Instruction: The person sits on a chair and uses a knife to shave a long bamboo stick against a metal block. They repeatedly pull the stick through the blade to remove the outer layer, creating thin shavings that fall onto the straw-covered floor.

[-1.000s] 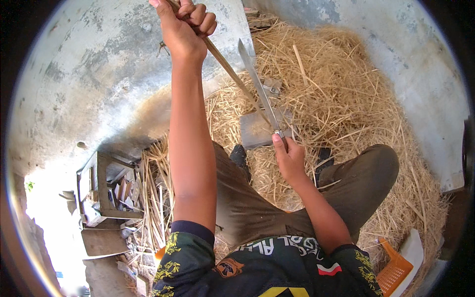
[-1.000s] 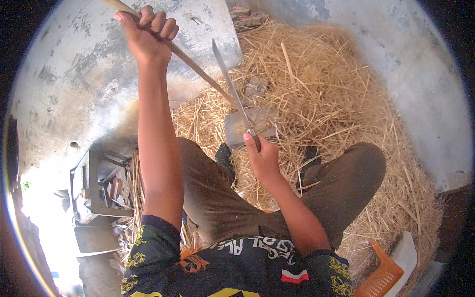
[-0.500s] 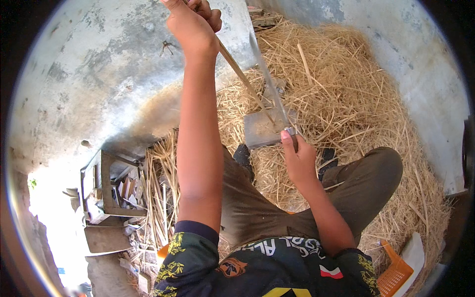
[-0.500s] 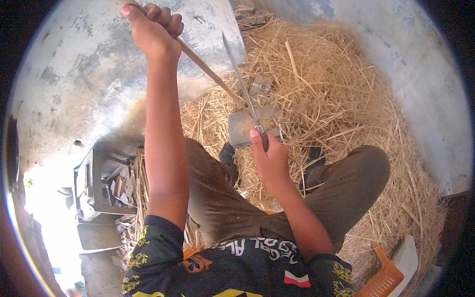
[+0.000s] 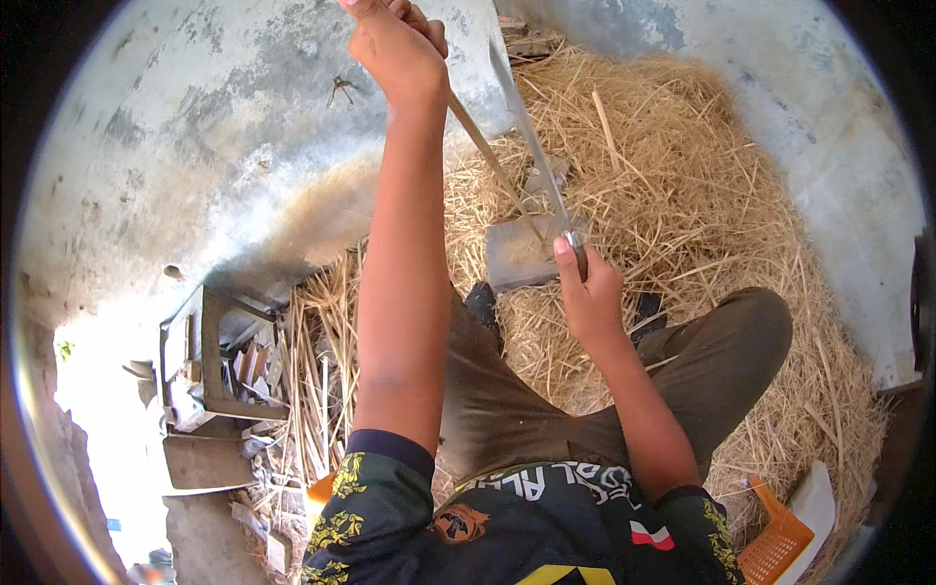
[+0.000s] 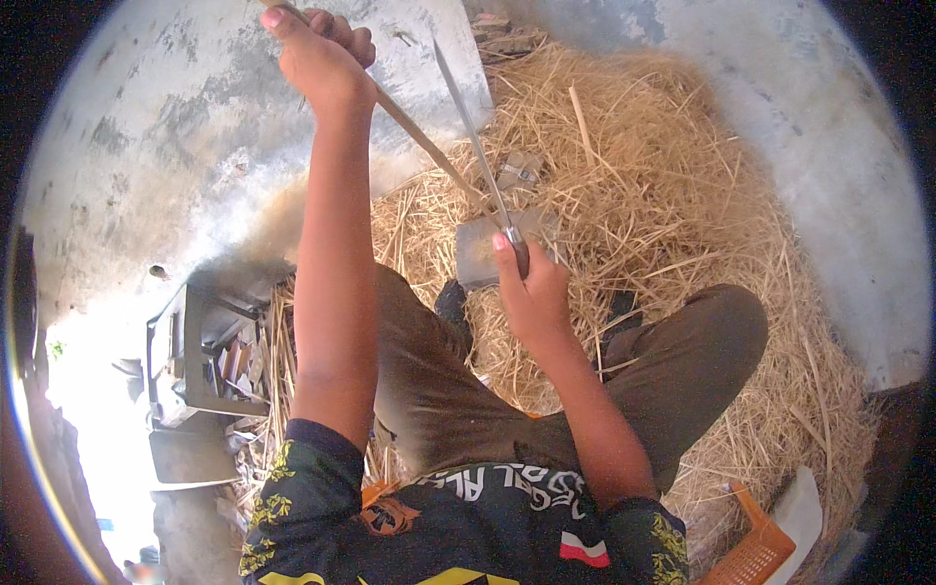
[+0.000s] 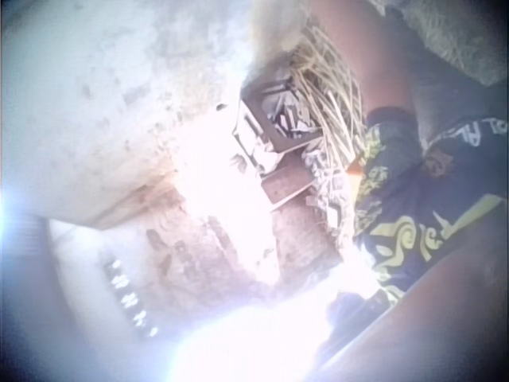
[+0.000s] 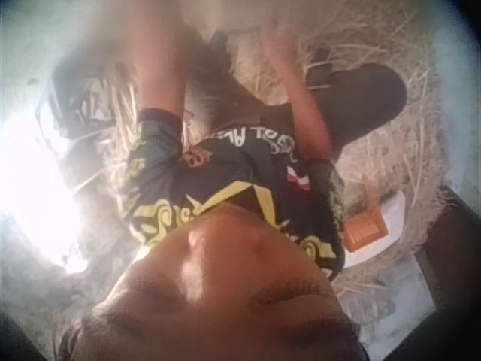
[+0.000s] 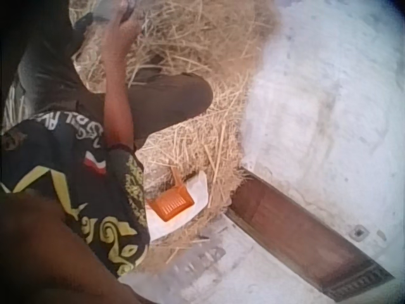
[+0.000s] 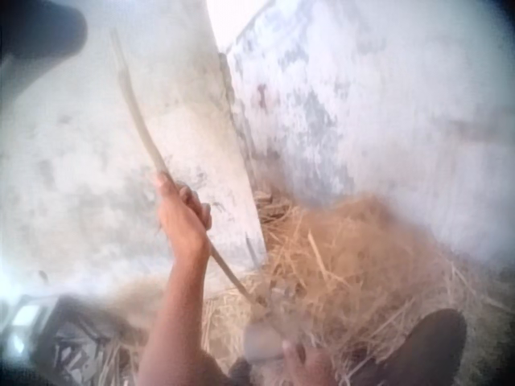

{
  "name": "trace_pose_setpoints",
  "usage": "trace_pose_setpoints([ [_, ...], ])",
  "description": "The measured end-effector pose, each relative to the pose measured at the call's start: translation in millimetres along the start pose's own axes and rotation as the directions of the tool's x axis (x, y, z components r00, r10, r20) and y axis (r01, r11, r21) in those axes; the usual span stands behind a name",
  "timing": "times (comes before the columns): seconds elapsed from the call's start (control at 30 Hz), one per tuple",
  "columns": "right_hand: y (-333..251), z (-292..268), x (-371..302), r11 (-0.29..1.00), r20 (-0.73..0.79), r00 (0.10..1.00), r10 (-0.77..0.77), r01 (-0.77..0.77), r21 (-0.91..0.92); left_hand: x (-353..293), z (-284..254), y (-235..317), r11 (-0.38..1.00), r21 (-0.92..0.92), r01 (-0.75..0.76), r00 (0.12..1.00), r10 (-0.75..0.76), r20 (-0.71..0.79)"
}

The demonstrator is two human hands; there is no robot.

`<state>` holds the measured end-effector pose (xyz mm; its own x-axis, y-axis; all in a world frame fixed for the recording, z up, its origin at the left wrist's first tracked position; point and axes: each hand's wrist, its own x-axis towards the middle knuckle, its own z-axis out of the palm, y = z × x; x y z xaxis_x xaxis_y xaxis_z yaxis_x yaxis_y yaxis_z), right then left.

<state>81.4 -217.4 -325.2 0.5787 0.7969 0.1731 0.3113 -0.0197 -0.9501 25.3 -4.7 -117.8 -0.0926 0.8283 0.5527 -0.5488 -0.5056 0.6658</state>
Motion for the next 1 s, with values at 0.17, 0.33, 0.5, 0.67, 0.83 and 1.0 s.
trace_pose_setpoints([
  [0.17, 80.2, 31.2, -3.7, 0.958, 0.106, 0.968, 0.226, -0.201, -0.203, 2.4, 7.8, -4.1, 0.994, -0.097, 0.053, 0.998, -0.057, -0.037],
  [0.33, 114.9, 16.9, 1.2, 0.793, 0.040, 0.801, 0.598, -0.584, -0.173, 3.1, 0.2, -0.8, 0.992, -0.102, 0.071, 0.997, -0.075, -0.035],
  [0.5, 45.9, 23.8, -1.1, 0.985, -0.004, 0.989, 0.148, -0.147, 0.095, 13.5, -19.9, -0.4, 0.899, -0.366, 0.240, 0.960, -0.165, 0.226],
  [0.67, 104.5, 36.9, -10.8, 0.902, 0.105, 0.896, 0.431, -0.424, -0.080, 1.8, -8.6, 3.7, 0.986, -0.136, 0.096, 0.995, -0.092, 0.036],
  [0.83, 71.1, 31.6, -2.6, 0.971, 0.044, 0.972, 0.230, -0.232, 0.062, 9.8, -25.6, -2.3, 0.972, -0.215, 0.094, 0.984, -0.057, 0.171],
  [1.0, 107.2, 55.3, -9.3, 0.935, 0.081, 0.935, 0.346, -0.351, 0.049, -1.6, -16.5, 4.5, 0.962, -0.243, 0.124, 0.986, -0.092, 0.141],
])
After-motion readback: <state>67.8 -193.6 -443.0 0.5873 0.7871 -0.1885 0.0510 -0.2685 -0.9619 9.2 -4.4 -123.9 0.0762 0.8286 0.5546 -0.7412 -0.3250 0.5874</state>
